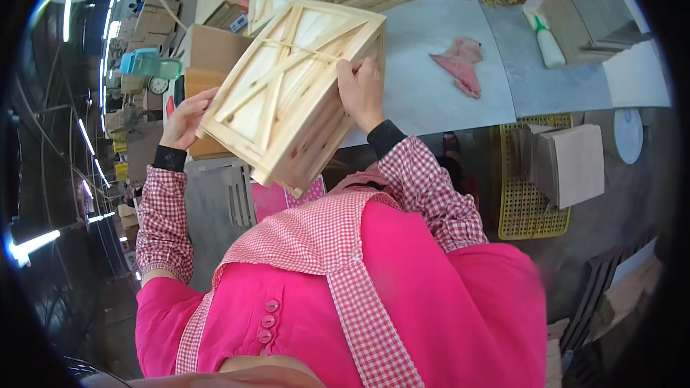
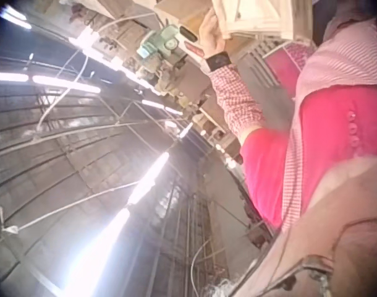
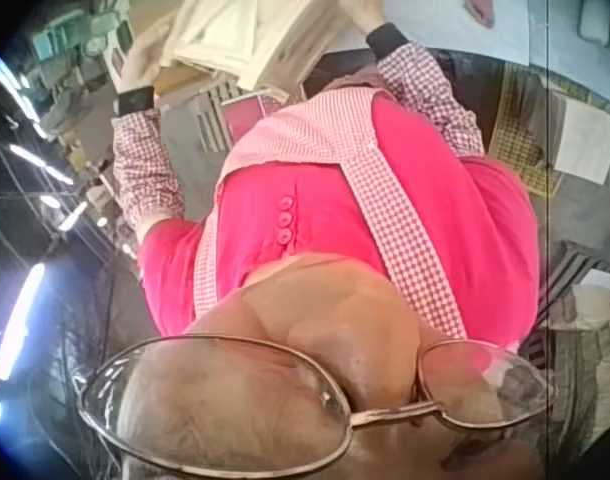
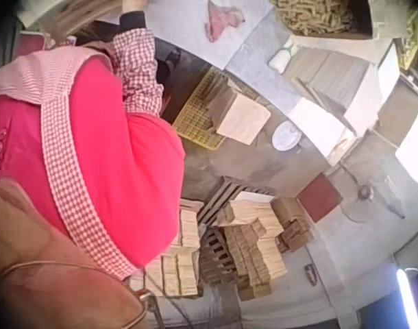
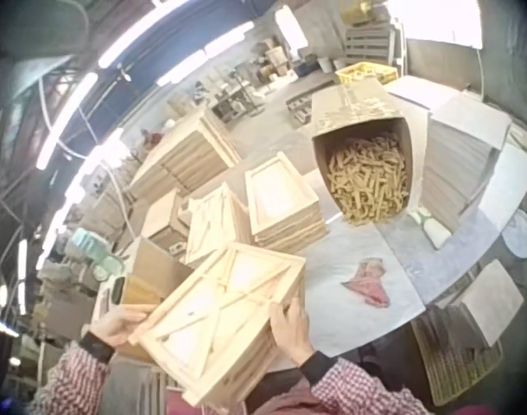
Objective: Applying wood glue to boards and joining them to assemble small wooden boxes at a workbench.
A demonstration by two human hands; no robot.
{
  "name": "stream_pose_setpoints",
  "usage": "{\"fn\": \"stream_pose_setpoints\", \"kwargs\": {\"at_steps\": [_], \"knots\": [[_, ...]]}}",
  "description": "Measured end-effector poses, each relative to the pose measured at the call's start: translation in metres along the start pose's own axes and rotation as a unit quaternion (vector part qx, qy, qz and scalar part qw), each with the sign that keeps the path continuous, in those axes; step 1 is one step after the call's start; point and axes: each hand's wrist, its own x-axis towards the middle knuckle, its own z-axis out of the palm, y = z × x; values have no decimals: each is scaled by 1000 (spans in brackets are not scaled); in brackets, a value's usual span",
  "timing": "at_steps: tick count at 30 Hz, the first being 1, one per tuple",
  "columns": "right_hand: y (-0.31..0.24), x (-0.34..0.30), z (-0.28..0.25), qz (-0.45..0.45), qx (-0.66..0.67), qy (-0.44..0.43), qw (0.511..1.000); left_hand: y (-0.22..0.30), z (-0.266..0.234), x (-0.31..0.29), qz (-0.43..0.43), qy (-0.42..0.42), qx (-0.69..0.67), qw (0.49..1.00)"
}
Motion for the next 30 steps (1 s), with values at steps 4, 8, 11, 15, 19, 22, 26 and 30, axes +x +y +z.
{"fn": "stream_pose_setpoints", "kwargs": {"at_steps": [4, 8, 11, 15, 19, 22, 26, 30], "knots": [[-25, -13, 11, -87, 7, 16, 996, -24, 2, 2, 27, 37, -35, 998], [-33, -26, 12, -89, -14, -1, 996, -37, 12, 14, 28, 44, -50, 997], [-32, -37, 15, -87, -23, 3, 996, -35, 26, 36, -43, 83, 1, 996], [-4, -36, 11, -85, -93, -62, 990, -49, 34, 68, -8, 50, 287, 957], [21, -39, 10, -79, -118, -147, 979, -38, 99, 87, 201, 189, 376, 885], [24, -27, -3, -79, -115, -201, 970, 0, 190, 73, 232, 139, 391, 880], [24, -21, -12, -104, -74, -278, 952, 3, 245, 75, 169, 112, 404, 892], [26, -19, -16, -91, -47, -305, 947, 9, 266, 83, 153, 148, 473, 855]]}}
